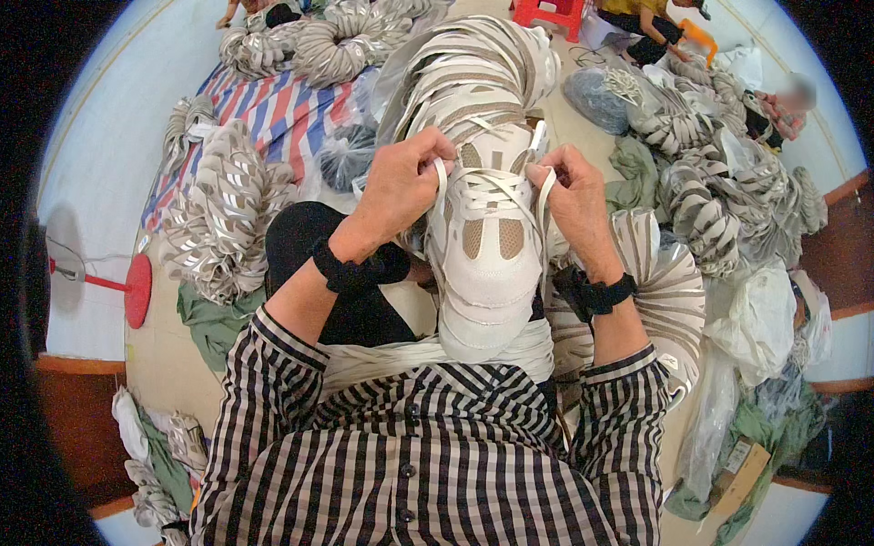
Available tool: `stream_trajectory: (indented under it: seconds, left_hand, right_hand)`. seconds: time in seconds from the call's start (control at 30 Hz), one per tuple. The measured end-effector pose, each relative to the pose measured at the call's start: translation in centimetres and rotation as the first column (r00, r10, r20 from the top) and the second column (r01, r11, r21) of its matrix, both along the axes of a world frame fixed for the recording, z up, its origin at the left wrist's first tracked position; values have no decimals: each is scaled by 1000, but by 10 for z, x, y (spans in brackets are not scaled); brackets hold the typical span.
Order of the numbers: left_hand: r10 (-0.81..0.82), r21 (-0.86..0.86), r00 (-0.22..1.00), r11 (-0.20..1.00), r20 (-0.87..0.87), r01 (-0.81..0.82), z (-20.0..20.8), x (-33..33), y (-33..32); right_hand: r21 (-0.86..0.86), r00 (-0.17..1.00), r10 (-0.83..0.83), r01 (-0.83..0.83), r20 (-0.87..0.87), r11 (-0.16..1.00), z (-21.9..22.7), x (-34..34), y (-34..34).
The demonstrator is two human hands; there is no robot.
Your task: The person is threading laces through the eyelets of a shoe upper.
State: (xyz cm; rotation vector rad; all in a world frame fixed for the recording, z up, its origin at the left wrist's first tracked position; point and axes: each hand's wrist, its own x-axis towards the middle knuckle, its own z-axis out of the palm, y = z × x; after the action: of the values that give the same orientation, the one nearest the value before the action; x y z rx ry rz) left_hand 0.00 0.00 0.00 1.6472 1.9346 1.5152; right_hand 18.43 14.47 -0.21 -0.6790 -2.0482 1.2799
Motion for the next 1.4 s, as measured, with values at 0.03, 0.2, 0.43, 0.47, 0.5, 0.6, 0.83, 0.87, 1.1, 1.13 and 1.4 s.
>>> stream_trajectory:
  seconds: [0.03, 0.2, 0.43, 0.47, 0.5, 0.6, 0.83, 0.87, 1.1, 1.13, 1.4]
  left_hand:
    - [14, 32, 994, 999, -109, -11, 1, 3, 4]
    - [-30, 26, 956, 999, -293, 39, 6, -8, 14]
    - [-108, -172, 987, 981, -122, 87, 10, -15, -7]
    - [-126, -107, 974, 988, -187, 107, 5, -19, -9]
    - [-131, -104, 972, 988, -193, 113, 9, -19, -11]
    - [-102, -26, 834, 994, -542, 104, 22, -25, -17]
    - [-228, -69, 534, 951, -814, 301, 41, -13, 20]
    - [-248, -145, 442, 956, -862, 253, 40, -15, 23]
    - [-170, -99, 403, 977, -899, 190, 54, -42, 10]
    - [-154, -88, 394, 980, -906, 180, 58, -51, 7]
    - [-201, -134, 434, 975, -878, 179, 34, -59, -7]
  right_hand:
    - [7, 999, -11, 12, -35, 1000, -3, 1, 2]
    - [157, 992, -25, 45, -127, 987, -14, -7, 6]
    - [78, 995, 104, -105, 12, 991, 11, 6, -1]
    - [84, 992, 125, -124, -7, 989, 10, 8, 3]
    - [89, 989, 149, -146, -24, 985, 12, 9, 5]
    - [307, 1000, -16, 23, -25, 952, 16, 12, 12]
    - [829, 995, 83, -99, 64, 551, 37, -23, 4]
    - [809, 984, 104, -177, 144, 561, 34, -27, 6]
    - [791, 986, 131, -162, 104, 590, 34, -24, 0]
    - [779, 985, 120, -171, 124, 604, 36, -22, -2]
    - [705, 976, 160, -218, 150, 675, 33, -20, 7]
